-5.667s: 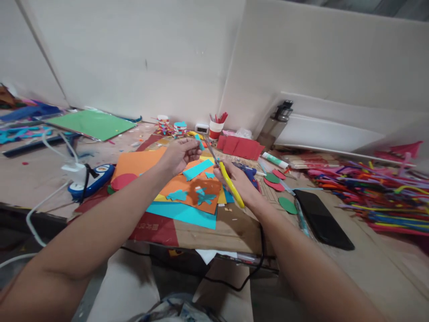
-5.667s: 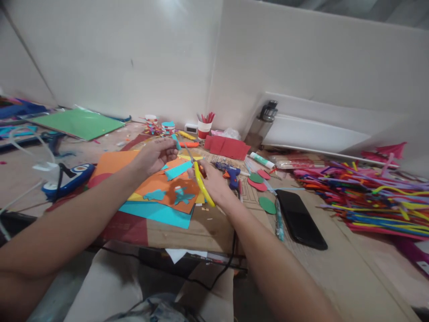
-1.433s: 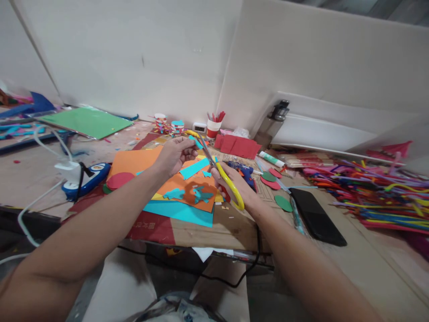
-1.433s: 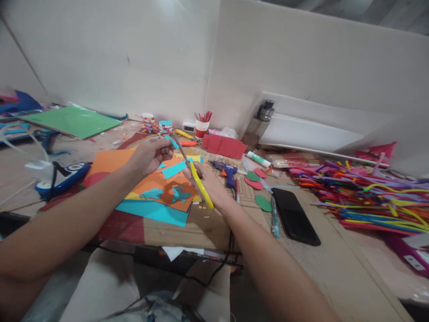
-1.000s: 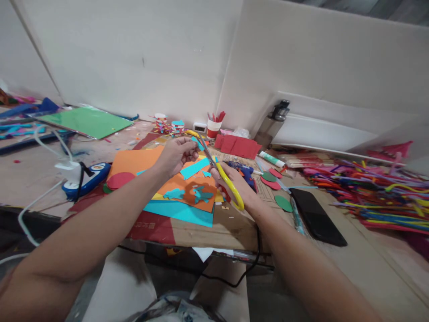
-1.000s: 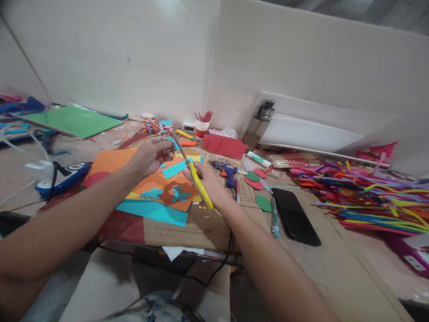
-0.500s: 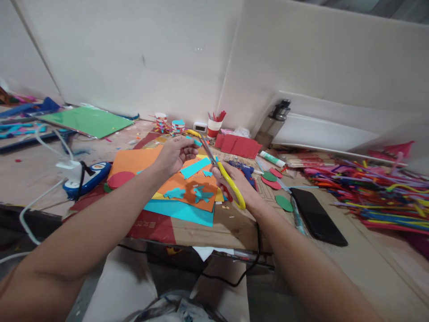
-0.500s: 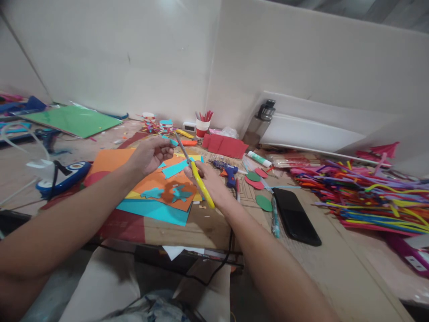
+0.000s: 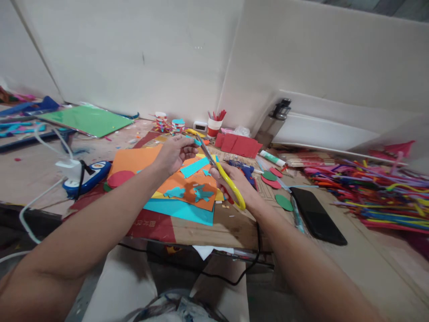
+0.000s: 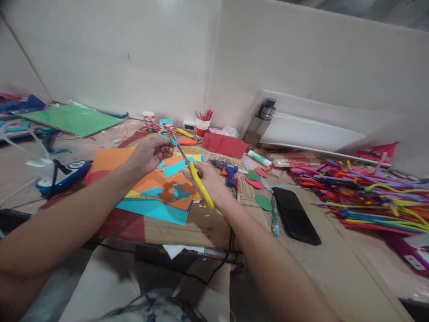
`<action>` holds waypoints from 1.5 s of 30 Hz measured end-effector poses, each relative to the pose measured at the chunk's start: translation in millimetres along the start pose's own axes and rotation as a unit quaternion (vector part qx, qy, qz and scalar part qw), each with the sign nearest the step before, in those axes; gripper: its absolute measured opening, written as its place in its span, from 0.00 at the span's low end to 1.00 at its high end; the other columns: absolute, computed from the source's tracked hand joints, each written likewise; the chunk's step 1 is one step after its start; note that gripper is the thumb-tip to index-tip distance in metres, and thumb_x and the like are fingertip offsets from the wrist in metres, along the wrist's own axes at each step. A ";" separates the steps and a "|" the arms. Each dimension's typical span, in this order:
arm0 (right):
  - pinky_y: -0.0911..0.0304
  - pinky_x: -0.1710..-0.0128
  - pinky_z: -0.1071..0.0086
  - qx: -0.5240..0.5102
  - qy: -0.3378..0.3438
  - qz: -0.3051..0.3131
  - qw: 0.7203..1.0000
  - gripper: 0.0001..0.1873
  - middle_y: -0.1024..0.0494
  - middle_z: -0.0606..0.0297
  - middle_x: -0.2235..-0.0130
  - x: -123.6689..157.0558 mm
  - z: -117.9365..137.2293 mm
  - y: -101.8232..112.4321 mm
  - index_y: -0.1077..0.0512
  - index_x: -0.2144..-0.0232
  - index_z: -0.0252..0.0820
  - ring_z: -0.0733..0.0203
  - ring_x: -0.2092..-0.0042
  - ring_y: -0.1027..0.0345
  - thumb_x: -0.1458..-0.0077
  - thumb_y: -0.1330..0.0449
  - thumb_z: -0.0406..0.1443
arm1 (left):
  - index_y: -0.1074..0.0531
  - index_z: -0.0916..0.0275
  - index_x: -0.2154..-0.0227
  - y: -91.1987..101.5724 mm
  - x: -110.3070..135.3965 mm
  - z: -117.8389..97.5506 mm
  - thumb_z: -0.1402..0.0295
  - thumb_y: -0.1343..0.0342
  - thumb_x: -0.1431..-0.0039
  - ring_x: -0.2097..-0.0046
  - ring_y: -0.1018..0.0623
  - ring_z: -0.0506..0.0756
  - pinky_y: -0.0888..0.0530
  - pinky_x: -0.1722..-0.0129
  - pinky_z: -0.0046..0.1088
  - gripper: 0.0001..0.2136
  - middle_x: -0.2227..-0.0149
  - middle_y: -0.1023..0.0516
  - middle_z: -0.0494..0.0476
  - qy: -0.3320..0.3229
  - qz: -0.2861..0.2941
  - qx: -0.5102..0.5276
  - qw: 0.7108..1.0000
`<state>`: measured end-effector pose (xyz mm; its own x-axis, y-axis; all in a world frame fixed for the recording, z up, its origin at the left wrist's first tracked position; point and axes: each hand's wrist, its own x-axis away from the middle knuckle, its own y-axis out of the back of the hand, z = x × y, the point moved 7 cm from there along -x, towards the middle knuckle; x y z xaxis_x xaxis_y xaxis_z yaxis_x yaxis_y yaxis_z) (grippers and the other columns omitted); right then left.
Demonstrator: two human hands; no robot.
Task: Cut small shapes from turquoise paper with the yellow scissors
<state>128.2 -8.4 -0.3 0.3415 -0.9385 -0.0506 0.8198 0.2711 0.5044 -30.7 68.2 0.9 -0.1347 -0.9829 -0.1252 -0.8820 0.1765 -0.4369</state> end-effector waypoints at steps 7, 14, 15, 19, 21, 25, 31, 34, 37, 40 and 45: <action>0.49 0.83 0.77 -0.006 -0.005 -0.004 1.000 0.21 0.37 0.73 0.79 1.0 0.7 -0.4 0.39 0.71 0.42 0.72 0.81 0.45 0.44 0.44 0.53 | 0.31 0.67 0.76 -1.5 1.6 -0.5 0.72 0.39 0.55 0.76 0.26 0.46 0.29 0.73 0.22 0.06 0.77 0.24 0.53 0.000 0.001 0.009 1.000; 0.48 0.85 0.78 -0.023 -0.023 -0.006 0.999 0.21 0.37 0.74 0.80 2.3 -0.6 -1.1 0.37 0.70 0.42 0.73 0.83 0.45 0.46 0.43 0.53 | 0.32 0.66 0.75 0.0 1.5 -0.4 0.72 0.40 0.54 0.76 0.26 0.46 0.29 0.72 0.23 0.06 0.76 0.25 0.52 0.007 -0.006 -0.006 1.000; 0.48 0.85 0.78 -0.034 -0.031 -0.014 0.999 0.21 0.37 0.75 0.80 2.7 -1.6 -1.2 0.38 0.70 0.42 0.73 0.83 0.45 0.47 0.42 0.54 | 0.32 0.66 0.75 -0.1 1.3 0.1 0.72 0.40 0.54 0.76 0.26 0.46 0.29 0.72 0.23 0.06 0.76 0.25 0.52 0.005 -0.002 -0.005 1.000; 0.49 0.88 0.77 -0.147 -0.051 -0.063 0.986 0.22 0.38 0.76 0.81 0.8 -6.6 -0.4 0.39 0.68 0.44 0.72 0.85 0.47 0.47 0.44 0.56 | 0.32 0.64 0.75 -8.8 4.5 -1.5 0.69 0.36 0.54 0.75 0.26 0.47 0.29 0.72 0.23 0.08 0.76 0.25 0.50 -0.034 0.047 -0.021 0.998; 0.48 0.89 0.76 -0.221 -0.047 -0.079 0.971 0.23 0.37 0.75 0.81 -2.7 -9.6 0.3 0.39 0.68 0.44 0.71 0.85 0.46 0.47 0.44 0.57 | 0.29 0.63 0.75 -16.8 10.2 -6.5 0.68 0.35 0.54 0.75 0.27 0.47 0.30 0.73 0.24 0.08 0.76 0.26 0.50 -0.080 0.070 -0.062 0.992; 0.44 0.86 0.75 -0.309 -0.025 -0.090 0.947 0.23 0.31 0.71 0.76 -8.0 -12.4 4.9 0.37 0.66 0.44 0.71 0.83 0.41 0.48 0.42 0.56 | 0.24 0.62 0.77 -34.0 24.8 -14.5 0.72 0.33 0.57 0.71 0.26 0.49 0.29 0.69 0.27 0.05 0.69 0.23 0.55 -0.154 0.102 -0.168 0.968; 0.41 0.81 0.73 -0.232 -0.001 -0.139 0.963 0.16 0.33 0.73 0.78 0.4 -2.9 17.7 0.38 0.69 0.44 0.68 0.80 0.39 0.53 0.35 0.41 | 0.21 0.59 0.76 -45.9 32.7 -13.3 0.74 0.35 0.55 0.61 0.24 0.54 0.28 0.58 0.30 0.03 0.66 0.23 0.57 -0.212 0.169 -0.237 0.933; 0.39 0.80 0.71 -0.202 0.026 -0.174 0.964 0.15 0.33 0.73 0.78 1.7 1.5 23.6 0.38 0.67 0.44 0.67 0.79 0.38 0.53 0.36 0.40 | 0.22 0.61 0.72 -43.5 28.6 -3.2 0.72 0.33 0.57 0.64 0.23 0.53 0.27 0.62 0.29 0.07 0.67 0.22 0.56 -0.140 0.168 -0.222 0.950; 0.37 0.77 0.71 -0.195 0.056 -0.221 0.954 0.19 0.33 0.73 0.73 1.3 1.9 30.0 0.40 0.61 0.46 0.68 0.77 0.36 0.54 0.37 0.41 | 0.25 0.63 0.69 -44.6 28.4 12.0 0.69 0.32 0.58 0.70 0.23 0.52 0.27 0.67 0.29 0.12 0.71 0.22 0.55 -0.031 0.181 -0.214 0.960; 0.37 0.77 0.71 -0.162 0.057 -0.225 0.959 0.22 0.33 0.73 0.72 -0.4 1.1 28.6 0.41 0.59 0.47 0.68 0.77 0.36 0.54 0.37 0.42 | 0.27 0.65 0.72 -47.1 29.5 19.6 0.63 0.35 0.51 0.73 0.24 0.51 0.28 0.71 0.28 0.11 0.74 0.22 0.57 -0.003 0.203 -0.225 0.953; 0.41 0.80 0.73 -0.149 0.047 -0.182 0.971 0.22 0.37 0.75 0.75 -3.7 -0.5 22.1 0.41 0.57 0.48 0.69 0.79 0.41 0.49 0.40 0.48 | 0.30 0.65 0.76 -36.8 21.0 18.8 0.63 0.37 0.49 0.74 0.24 0.50 0.29 0.71 0.27 0.11 0.76 0.23 0.57 -0.005 0.170 -0.150 0.974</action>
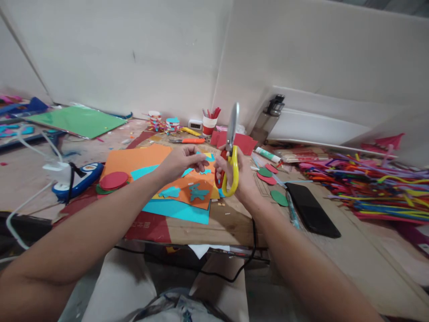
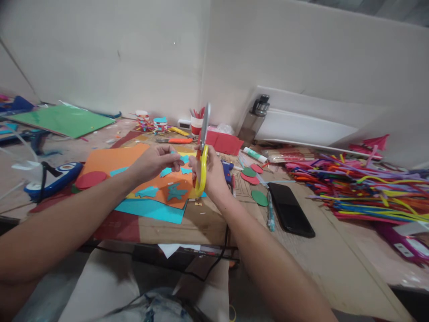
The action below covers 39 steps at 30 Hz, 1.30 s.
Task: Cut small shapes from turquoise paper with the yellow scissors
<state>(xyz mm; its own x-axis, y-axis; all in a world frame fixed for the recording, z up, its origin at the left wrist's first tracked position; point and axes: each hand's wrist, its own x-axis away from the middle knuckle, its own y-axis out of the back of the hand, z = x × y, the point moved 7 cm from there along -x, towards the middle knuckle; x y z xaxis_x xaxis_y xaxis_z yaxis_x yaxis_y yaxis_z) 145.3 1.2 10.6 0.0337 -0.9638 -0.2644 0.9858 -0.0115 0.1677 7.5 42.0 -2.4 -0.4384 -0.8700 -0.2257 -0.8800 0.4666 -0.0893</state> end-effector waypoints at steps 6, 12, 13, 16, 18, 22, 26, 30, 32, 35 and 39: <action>0.46 0.78 0.75 0.117 -0.014 0.116 0.986 0.19 0.37 0.72 0.75 2.8 2.1 -4.6 0.36 0.62 0.45 0.69 0.77 0.45 0.46 0.42 0.51 | 0.32 0.65 0.78 25.5 -4.2 -9.5 0.70 0.36 0.55 0.76 0.26 0.48 0.30 0.72 0.25 0.09 0.79 0.25 0.53 -0.005 -0.070 0.120 0.990; 0.44 0.76 0.73 0.170 -0.012 0.166 0.971 0.19 0.36 0.70 0.75 9.3 7.2 -8.5 0.34 0.67 0.42 0.68 0.75 0.43 0.44 0.45 0.52 | 0.33 0.65 0.80 39.8 -5.6 -16.9 0.71 0.37 0.55 0.76 0.26 0.48 0.29 0.71 0.25 0.09 0.80 0.28 0.51 -0.027 -0.095 0.130 0.986; 0.44 0.76 0.73 0.172 -0.012 0.168 0.971 0.19 0.35 0.70 0.75 9.7 7.6 -9.2 0.34 0.67 0.42 0.68 0.75 0.43 0.44 0.45 0.52 | 0.33 0.65 0.80 40.7 -5.7 -17.1 0.71 0.37 0.54 0.76 0.26 0.48 0.29 0.71 0.25 0.09 0.80 0.28 0.51 -0.026 -0.098 0.127 0.987; 0.43 0.76 0.73 0.172 -0.013 0.173 0.970 0.21 0.35 0.69 0.75 10.5 7.8 -10.7 0.33 0.67 0.41 0.67 0.75 0.42 0.45 0.45 0.53 | 0.32 0.65 0.80 41.9 -5.6 -17.5 0.71 0.37 0.54 0.75 0.26 0.47 0.29 0.71 0.25 0.08 0.77 0.26 0.53 -0.023 -0.105 0.114 0.988; 0.43 0.76 0.73 0.170 -0.017 0.173 0.970 0.22 0.35 0.69 0.76 11.0 7.6 -10.9 0.32 0.67 0.41 0.67 0.75 0.41 0.45 0.45 0.54 | 0.32 0.65 0.79 41.8 -5.8 -17.7 0.71 0.37 0.54 0.75 0.26 0.48 0.29 0.71 0.25 0.08 0.76 0.25 0.54 -0.024 -0.105 0.108 0.988; 0.44 0.77 0.73 0.163 -0.017 0.174 0.971 0.23 0.36 0.70 0.77 12.1 8.1 -11.2 0.32 0.67 0.41 0.67 0.75 0.41 0.46 0.45 0.55 | 0.32 0.65 0.79 41.4 -6.6 -17.2 0.71 0.38 0.54 0.75 0.26 0.48 0.29 0.71 0.25 0.08 0.76 0.25 0.54 -0.031 -0.100 0.104 0.989; 0.45 0.78 0.74 0.162 -0.015 0.181 0.970 0.22 0.37 0.70 0.77 12.5 8.4 -11.5 0.33 0.68 0.42 0.68 0.76 0.43 0.46 0.45 0.55 | 0.33 0.65 0.79 41.4 -7.2 -16.6 0.71 0.37 0.54 0.74 0.26 0.48 0.29 0.71 0.25 0.09 0.76 0.25 0.54 -0.033 -0.098 0.107 0.989; 0.45 0.78 0.74 0.158 -0.015 0.193 0.968 0.21 0.37 0.71 0.77 12.6 8.2 -12.8 0.35 0.69 0.42 0.68 0.77 0.44 0.45 0.45 0.54 | 0.32 0.65 0.79 40.8 -7.3 -17.0 0.70 0.36 0.54 0.74 0.26 0.48 0.30 0.71 0.25 0.09 0.76 0.25 0.53 -0.040 -0.091 0.112 0.989; 0.45 0.78 0.74 0.153 -0.016 0.195 0.969 0.21 0.37 0.71 0.77 12.5 8.6 -13.2 0.35 0.70 0.42 0.68 0.77 0.43 0.45 0.45 0.54 | 0.32 0.65 0.79 40.0 -7.1 -17.7 0.70 0.36 0.54 0.74 0.25 0.48 0.30 0.71 0.25 0.09 0.75 0.25 0.53 -0.043 -0.085 0.116 0.989; 0.45 0.79 0.74 0.153 -0.016 0.192 0.969 0.22 0.37 0.71 0.78 12.2 9.5 -13.1 0.35 0.70 0.42 0.68 0.77 0.43 0.46 0.45 0.54 | 0.32 0.65 0.79 39.8 -6.8 -18.0 0.70 0.36 0.54 0.73 0.25 0.48 0.30 0.71 0.25 0.10 0.75 0.24 0.54 -0.040 -0.086 0.114 0.989; 0.46 0.81 0.75 0.146 -0.023 0.194 0.970 0.20 0.38 0.73 0.79 13.3 8.5 -13.2 0.36 0.71 0.42 0.70 0.80 0.45 0.45 0.44 0.53 | 0.32 0.65 0.79 40.7 -6.9 -17.4 0.70 0.35 0.54 0.74 0.25 0.48 0.30 0.71 0.25 0.10 0.75 0.25 0.53 -0.037 -0.094 0.111 0.989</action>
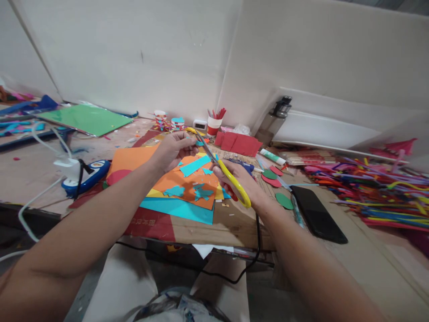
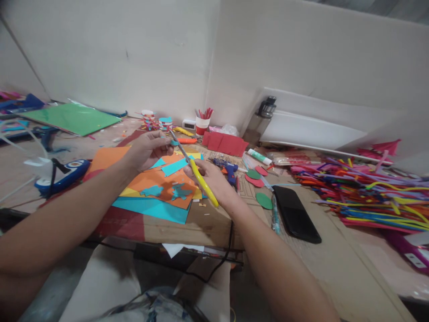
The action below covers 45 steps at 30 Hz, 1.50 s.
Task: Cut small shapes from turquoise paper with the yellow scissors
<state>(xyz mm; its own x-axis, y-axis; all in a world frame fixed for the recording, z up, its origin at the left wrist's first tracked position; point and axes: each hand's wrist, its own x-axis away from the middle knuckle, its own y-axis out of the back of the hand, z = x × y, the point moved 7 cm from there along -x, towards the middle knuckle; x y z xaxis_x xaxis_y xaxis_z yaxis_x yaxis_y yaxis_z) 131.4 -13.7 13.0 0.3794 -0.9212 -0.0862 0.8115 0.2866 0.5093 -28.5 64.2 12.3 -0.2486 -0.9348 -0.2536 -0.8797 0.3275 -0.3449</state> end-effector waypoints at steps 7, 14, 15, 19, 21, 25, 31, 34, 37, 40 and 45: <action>0.46 0.87 0.76 -0.022 -0.080 -0.019 0.996 0.20 0.36 0.74 0.79 2.0 -14.2 -1.1 0.36 0.68 0.43 0.71 0.85 0.44 0.45 0.45 0.54 | 0.32 0.65 0.78 2.2 -1.6 3.9 0.69 0.35 0.54 0.74 0.25 0.48 0.30 0.70 0.25 0.10 0.78 0.25 0.52 0.003 0.011 -0.011 1.000; 0.36 0.69 0.71 0.243 -0.098 -0.064 0.963 0.18 0.20 0.58 0.65 -5.4 -23.3 17.3 0.26 0.64 0.40 0.59 0.68 0.26 0.42 0.46 0.48 | 0.24 0.66 0.77 5.6 -1.5 20.5 0.64 0.37 0.50 0.76 0.29 0.47 0.34 0.74 0.23 0.09 0.78 0.25 0.54 0.078 0.072 -0.265 0.958; 0.36 0.66 0.70 0.290 -0.102 -0.066 0.949 0.17 0.20 0.56 0.62 -5.4 -24.4 18.6 0.25 0.62 0.41 0.56 0.63 0.25 0.42 0.46 0.46 | 0.24 0.66 0.77 5.7 -1.3 23.0 0.64 0.38 0.50 0.76 0.30 0.47 0.35 0.75 0.23 0.09 0.79 0.26 0.54 0.085 0.082 -0.302 0.946; 0.35 0.63 0.64 0.416 -0.150 -0.077 0.894 0.18 0.20 0.51 0.58 -1.0 -26.9 21.3 0.26 0.57 0.40 0.46 0.58 0.25 0.42 0.49 0.42 | 0.23 0.67 0.75 11.3 -2.7 28.0 0.65 0.42 0.46 0.75 0.28 0.48 0.35 0.75 0.23 0.10 0.77 0.24 0.56 0.100 0.081 -0.338 0.932; 0.34 0.64 0.62 0.450 -0.172 -0.076 0.873 0.19 0.20 0.49 0.59 1.8 -25.8 21.3 0.27 0.55 0.40 0.44 0.58 0.25 0.42 0.50 0.42 | 0.23 0.67 0.73 16.5 -4.3 26.5 0.64 0.44 0.43 0.74 0.27 0.48 0.33 0.73 0.24 0.11 0.73 0.22 0.57 0.106 0.072 -0.318 0.939; 0.33 0.63 0.58 0.486 -0.191 -0.057 0.851 0.20 0.21 0.47 0.58 4.7 -23.2 19.9 0.28 0.53 0.38 0.41 0.57 0.25 0.43 0.50 0.40 | 0.22 0.67 0.69 27.8 -7.4 14.7 0.63 0.45 0.42 0.72 0.27 0.49 0.31 0.71 0.26 0.12 0.68 0.20 0.60 0.107 0.054 -0.266 0.956; 0.32 0.63 0.58 0.499 -0.195 -0.056 0.843 0.22 0.21 0.45 0.58 3.2 -28.1 22.2 0.27 0.55 0.35 0.41 0.57 0.25 0.42 0.52 0.42 | 0.21 0.65 0.75 15.6 -0.2 16.5 0.62 0.42 0.45 0.75 0.29 0.48 0.33 0.73 0.24 0.12 0.75 0.23 0.57 0.106 0.122 -0.295 0.942; 0.32 0.64 0.60 0.498 -0.196 -0.055 0.843 0.21 0.21 0.46 0.59 1.6 -32.7 23.1 0.27 0.57 0.36 0.42 0.58 0.25 0.44 0.51 0.43 | 0.21 0.64 0.76 -3.7 10.5 30.6 0.60 0.39 0.48 0.76 0.30 0.48 0.35 0.75 0.24 0.11 0.78 0.24 0.55 0.130 0.201 -0.343 0.909; 0.33 0.65 0.62 0.503 -0.192 -0.050 0.841 0.21 0.21 0.47 0.60 0.1 -36.8 22.2 0.26 0.58 0.36 0.44 0.59 0.25 0.44 0.51 0.43 | 0.20 0.62 0.75 -15.4 19.2 40.8 0.60 0.38 0.51 0.72 0.26 0.50 0.32 0.71 0.25 0.10 0.75 0.22 0.55 0.153 0.247 -0.370 0.882; 0.33 0.65 0.62 0.507 -0.183 -0.045 0.841 0.20 0.21 0.47 0.61 -1.6 -41.4 20.2 0.26 0.59 0.37 0.45 0.60 0.25 0.44 0.51 0.43 | 0.21 0.61 0.75 -16.8 22.7 46.9 0.60 0.37 0.53 0.69 0.24 0.51 0.30 0.67 0.26 0.09 0.72 0.20 0.54 0.166 0.264 -0.395 0.864; 0.33 0.64 0.60 0.510 -0.168 -0.043 0.842 0.19 0.21 0.47 0.60 -3.8 -46.1 17.8 0.27 0.59 0.36 0.44 0.60 0.25 0.44 0.51 0.42 | 0.21 0.60 0.69 -16.0 26.5 54.9 0.59 0.36 0.56 0.75 0.27 0.48 0.34 0.72 0.24 0.12 0.74 0.21 0.51 0.178 0.306 -0.472 0.807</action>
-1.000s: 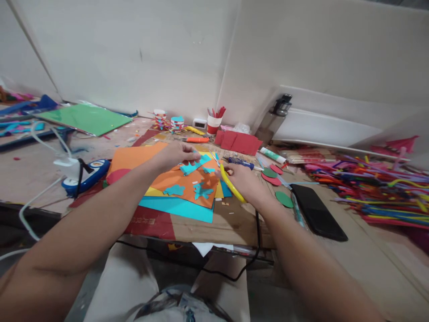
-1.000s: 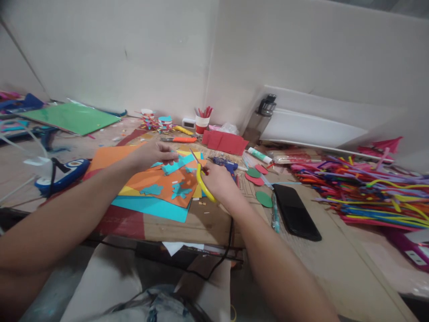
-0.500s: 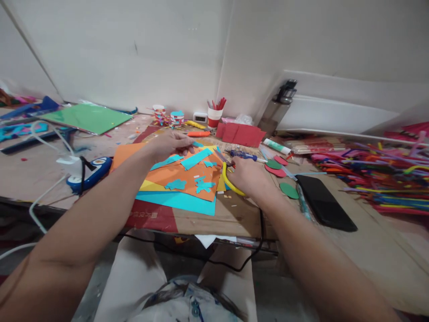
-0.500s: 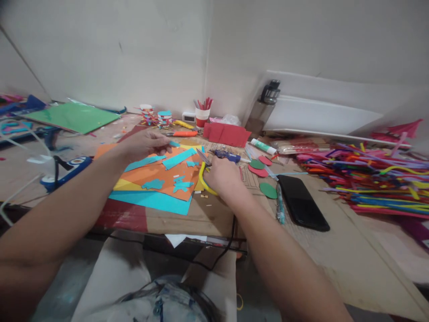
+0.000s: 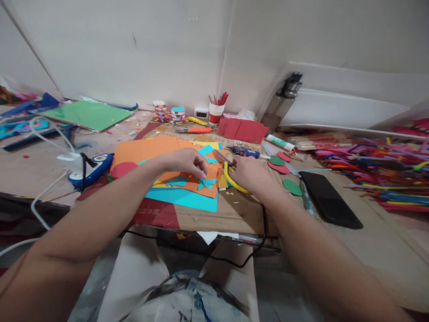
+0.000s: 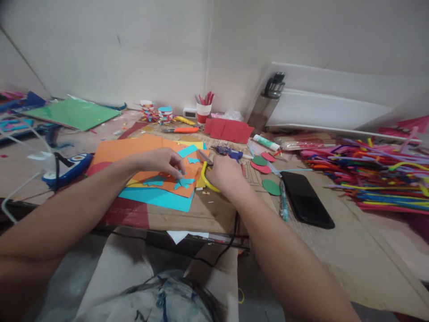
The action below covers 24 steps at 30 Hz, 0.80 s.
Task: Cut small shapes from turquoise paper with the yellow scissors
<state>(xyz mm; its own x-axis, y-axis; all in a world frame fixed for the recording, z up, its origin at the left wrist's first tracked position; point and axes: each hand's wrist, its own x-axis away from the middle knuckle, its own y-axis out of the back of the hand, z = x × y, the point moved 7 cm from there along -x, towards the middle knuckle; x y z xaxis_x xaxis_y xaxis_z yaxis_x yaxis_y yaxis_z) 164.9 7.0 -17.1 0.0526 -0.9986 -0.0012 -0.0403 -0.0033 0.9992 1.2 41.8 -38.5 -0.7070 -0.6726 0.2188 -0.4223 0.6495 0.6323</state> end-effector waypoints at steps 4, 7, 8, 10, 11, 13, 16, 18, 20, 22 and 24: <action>0.33 0.64 0.60 0.002 0.005 0.012 1.000 0.19 0.21 0.48 0.59 2.6 2.9 2.2 0.27 0.58 0.37 0.43 0.59 0.25 0.44 0.50 0.41 | 0.21 0.60 0.64 7.7 5.0 -6.4 0.58 0.38 0.53 0.74 0.27 0.47 0.35 0.72 0.23 0.14 0.72 0.21 0.50 0.008 -0.023 -0.042 0.999; 0.33 0.63 0.60 0.004 0.012 0.023 1.000 0.19 0.21 0.48 0.58 7.0 5.8 5.3 0.29 0.55 0.37 0.44 0.58 0.25 0.44 0.50 0.39 | 0.20 0.58 0.63 26.5 11.6 -4.8 0.57 0.39 0.51 0.74 0.28 0.49 0.37 0.74 0.23 0.15 0.74 0.22 0.50 0.020 -0.081 -0.039 0.996; 0.34 0.63 0.60 0.003 0.016 0.025 1.000 0.19 0.21 0.48 0.57 8.5 6.7 6.1 0.29 0.54 0.37 0.44 0.58 0.26 0.44 0.50 0.39 | 0.20 0.59 0.63 36.3 14.3 -1.3 0.57 0.40 0.50 0.75 0.29 0.49 0.37 0.74 0.24 0.14 0.75 0.22 0.51 0.023 -0.113 -0.023 0.993; 0.34 0.62 0.60 0.002 0.028 0.027 0.999 0.20 0.22 0.46 0.57 11.0 8.4 7.1 0.30 0.53 0.36 0.43 0.57 0.26 0.45 0.49 0.39 | 0.20 0.60 0.67 62.9 22.5 10.0 0.60 0.39 0.51 0.77 0.30 0.50 0.38 0.75 0.26 0.12 0.78 0.24 0.53 0.031 -0.212 -0.012 0.977; 0.34 0.62 0.61 0.000 0.034 0.027 0.999 0.20 0.22 0.46 0.57 11.9 9.3 7.2 0.30 0.53 0.35 0.44 0.57 0.26 0.45 0.48 0.39 | 0.20 0.60 0.69 75.4 27.0 16.5 0.61 0.38 0.51 0.76 0.30 0.50 0.37 0.74 0.26 0.10 0.77 0.23 0.55 0.032 -0.250 -0.017 0.968; 0.34 0.62 0.62 0.000 0.041 0.025 0.999 0.20 0.22 0.46 0.57 13.1 10.3 7.3 0.31 0.52 0.35 0.44 0.57 0.26 0.45 0.48 0.39 | 0.20 0.60 0.72 97.7 36.5 32.1 0.63 0.37 0.53 0.74 0.28 0.52 0.37 0.73 0.25 0.07 0.76 0.22 0.55 0.057 -0.308 -0.054 0.948; 0.34 0.62 0.61 0.009 0.031 0.024 0.999 0.21 0.21 0.46 0.58 13.5 10.0 7.0 0.32 0.51 0.35 0.44 0.57 0.26 0.45 0.48 0.39 | 0.22 0.59 0.78 114.9 45.2 59.0 0.64 0.35 0.59 0.72 0.28 0.53 0.39 0.73 0.24 0.06 0.75 0.22 0.54 0.148 -0.295 -0.144 0.933; 0.34 0.63 0.60 0.015 0.021 0.025 0.999 0.22 0.22 0.46 0.57 13.2 9.9 7.1 0.32 0.50 0.35 0.42 0.57 0.26 0.45 0.47 0.40 | 0.23 0.59 0.78 113.2 45.3 75.4 0.63 0.32 0.64 0.72 0.28 0.53 0.39 0.73 0.24 0.09 0.75 0.21 0.53 0.194 -0.224 -0.168 0.940; 0.34 0.62 0.59 0.017 0.017 0.028 0.999 0.22 0.22 0.45 0.57 12.7 10.5 7.1 0.31 0.51 0.34 0.41 0.57 0.26 0.46 0.47 0.39 | 0.23 0.58 0.77 107.8 43.1 85.1 0.63 0.31 0.69 0.71 0.28 0.53 0.39 0.72 0.23 0.12 0.73 0.21 0.53 0.204 -0.167 -0.182 0.947; 0.34 0.62 0.59 0.017 0.017 0.031 0.999 0.21 0.22 0.44 0.57 12.0 10.9 6.8 0.31 0.52 0.34 0.41 0.56 0.26 0.46 0.47 0.39 | 0.23 0.58 0.76 103.2 40.2 89.4 0.65 0.30 0.74 0.71 0.28 0.53 0.39 0.73 0.22 0.15 0.72 0.22 0.53 0.199 -0.140 -0.193 0.951; 0.34 0.62 0.59 0.018 0.021 0.031 0.999 0.21 0.22 0.44 0.57 11.1 11.3 6.2 0.30 0.53 0.34 0.41 0.56 0.26 0.45 0.47 0.40 | 0.24 0.58 0.77 99.8 37.8 89.8 0.66 0.30 0.75 0.71 0.29 0.53 0.40 0.73 0.22 0.16 0.72 0.22 0.53 0.194 -0.129 -0.199 0.952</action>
<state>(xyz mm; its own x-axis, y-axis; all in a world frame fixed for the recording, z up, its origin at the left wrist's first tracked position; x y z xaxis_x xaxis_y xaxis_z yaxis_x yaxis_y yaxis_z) 153.9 -4.7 -11.4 0.0902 -0.9940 0.0623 -0.0811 0.0550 0.9952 -118.6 113.0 -33.9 -0.3139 -0.9218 0.2274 -0.2510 0.3116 0.9165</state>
